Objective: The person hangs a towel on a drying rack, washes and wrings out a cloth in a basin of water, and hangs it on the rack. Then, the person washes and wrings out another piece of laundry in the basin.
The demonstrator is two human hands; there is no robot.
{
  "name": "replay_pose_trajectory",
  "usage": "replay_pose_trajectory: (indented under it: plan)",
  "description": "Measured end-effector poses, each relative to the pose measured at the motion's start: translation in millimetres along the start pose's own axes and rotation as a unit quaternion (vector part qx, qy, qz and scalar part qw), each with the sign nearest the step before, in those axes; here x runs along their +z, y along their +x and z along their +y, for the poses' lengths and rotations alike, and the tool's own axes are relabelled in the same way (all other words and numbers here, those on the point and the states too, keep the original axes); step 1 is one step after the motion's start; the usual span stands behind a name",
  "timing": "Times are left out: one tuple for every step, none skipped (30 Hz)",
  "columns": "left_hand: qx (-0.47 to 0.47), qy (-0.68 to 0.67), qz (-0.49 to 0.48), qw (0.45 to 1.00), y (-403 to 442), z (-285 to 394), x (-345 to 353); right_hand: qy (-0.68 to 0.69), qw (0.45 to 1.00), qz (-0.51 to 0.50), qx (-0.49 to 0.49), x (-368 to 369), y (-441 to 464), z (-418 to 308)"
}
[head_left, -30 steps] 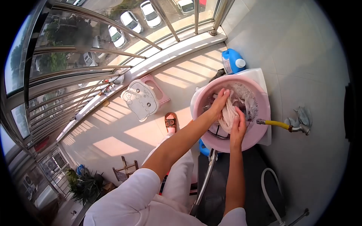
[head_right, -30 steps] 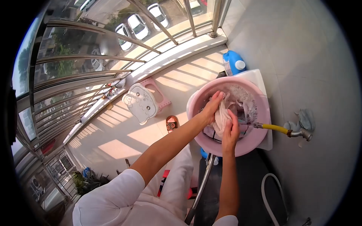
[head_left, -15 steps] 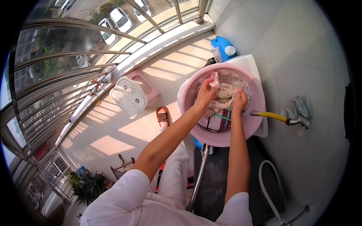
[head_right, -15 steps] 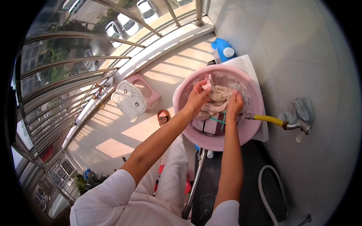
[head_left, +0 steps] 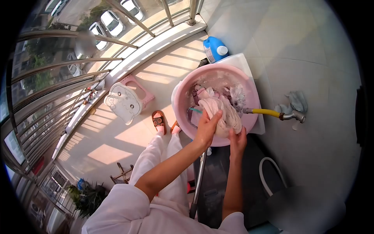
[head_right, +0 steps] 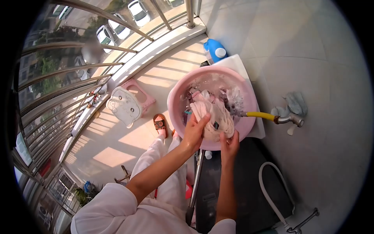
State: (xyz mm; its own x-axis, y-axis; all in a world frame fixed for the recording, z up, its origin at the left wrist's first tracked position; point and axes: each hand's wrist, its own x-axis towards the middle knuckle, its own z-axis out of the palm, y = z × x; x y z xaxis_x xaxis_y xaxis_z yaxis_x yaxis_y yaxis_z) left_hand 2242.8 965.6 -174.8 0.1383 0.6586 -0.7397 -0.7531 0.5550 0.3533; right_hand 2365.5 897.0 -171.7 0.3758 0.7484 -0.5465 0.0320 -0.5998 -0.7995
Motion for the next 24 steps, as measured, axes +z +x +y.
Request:
replay_pose_trajectory:
  plan:
    - [0.040,0.065,-0.010,0.997,-8,-2,8,-0.157,0.987,-0.017,-0.020,-10,2,-2]
    - [0.026,0.156,-0.051,0.986,-10,-4,8,-0.114,0.992,-0.009,-0.052,-12,6,-4]
    - [0.013,0.245,-0.091,0.965,-11,-7,8,-0.073,0.994,-0.002,-0.084,-10,14,-17]
    - [-0.001,0.331,-0.129,0.935,-10,-11,7,-0.032,0.993,0.005,-0.115,-7,25,-25]
    - [0.113,0.387,-0.153,0.902,-4,-27,3,-0.041,0.991,-0.031,-0.126,0,41,-26]
    - [0.141,0.458,-0.148,0.865,4,-40,-3,-0.051,0.987,-0.064,-0.136,9,60,-27]
    - [0.167,0.526,-0.143,0.822,14,-53,-10,-0.135,0.979,-0.087,-0.122,12,84,-12]
    - [0.193,0.590,-0.136,0.772,29,-68,-23,-0.217,0.964,-0.110,-0.107,15,110,13]
    - [0.251,0.599,-0.155,0.745,57,-93,-53,-0.226,0.965,-0.087,-0.101,21,135,42]
    - [0.182,0.571,-0.145,0.787,66,-87,-62,-0.234,0.965,-0.065,-0.094,27,159,74]
    - [0.112,0.540,-0.133,0.823,74,-77,-71,-0.241,0.966,-0.043,-0.086,30,171,91]
    - [0.074,0.462,-0.084,0.880,81,-69,-71,-0.259,0.958,-0.030,-0.122,33,170,94]
    - [0.034,0.379,-0.033,0.924,86,-60,-68,-0.276,0.948,-0.018,-0.157,41,164,90]
    - [-0.006,0.291,0.018,0.957,93,-50,-64,-0.292,0.937,-0.004,-0.191,50,158,85]
    - [-0.035,0.213,0.010,0.976,104,-44,-61,-0.258,0.938,-0.013,-0.231,58,135,56]
    - [-0.063,0.131,0.002,0.989,116,-39,-58,-0.278,0.922,-0.048,-0.263,60,106,20]
    - [-0.092,0.048,-0.006,0.995,125,-33,-54,-0.294,0.910,-0.063,-0.287,59,84,2]
    - [-0.116,0.007,-0.070,0.991,125,-16,-41,-0.288,0.911,-0.076,-0.285,58,64,-9]
    - [-0.172,-0.019,-0.066,0.983,128,-7,-38,-0.270,0.917,-0.086,-0.280,56,43,-22]
    - [-0.226,-0.043,-0.062,0.971,129,-4,-36,-0.252,0.923,-0.097,-0.275,56,30,-30]
    - [-0.216,-0.020,-0.064,0.974,132,-12,-43,-0.234,0.930,-0.088,-0.269,57,29,-31]
    - [-0.204,0.006,-0.066,0.977,139,-25,-57,-0.213,0.937,-0.078,-0.265,59,31,-29]
    - [-0.192,0.033,-0.067,0.979,142,-33,-64,-0.191,0.944,-0.068,-0.261,61,35,-26]
    - [-0.153,0.017,-0.041,0.987,131,-34,-56,-0.171,0.957,-0.036,-0.231,64,47,-18]
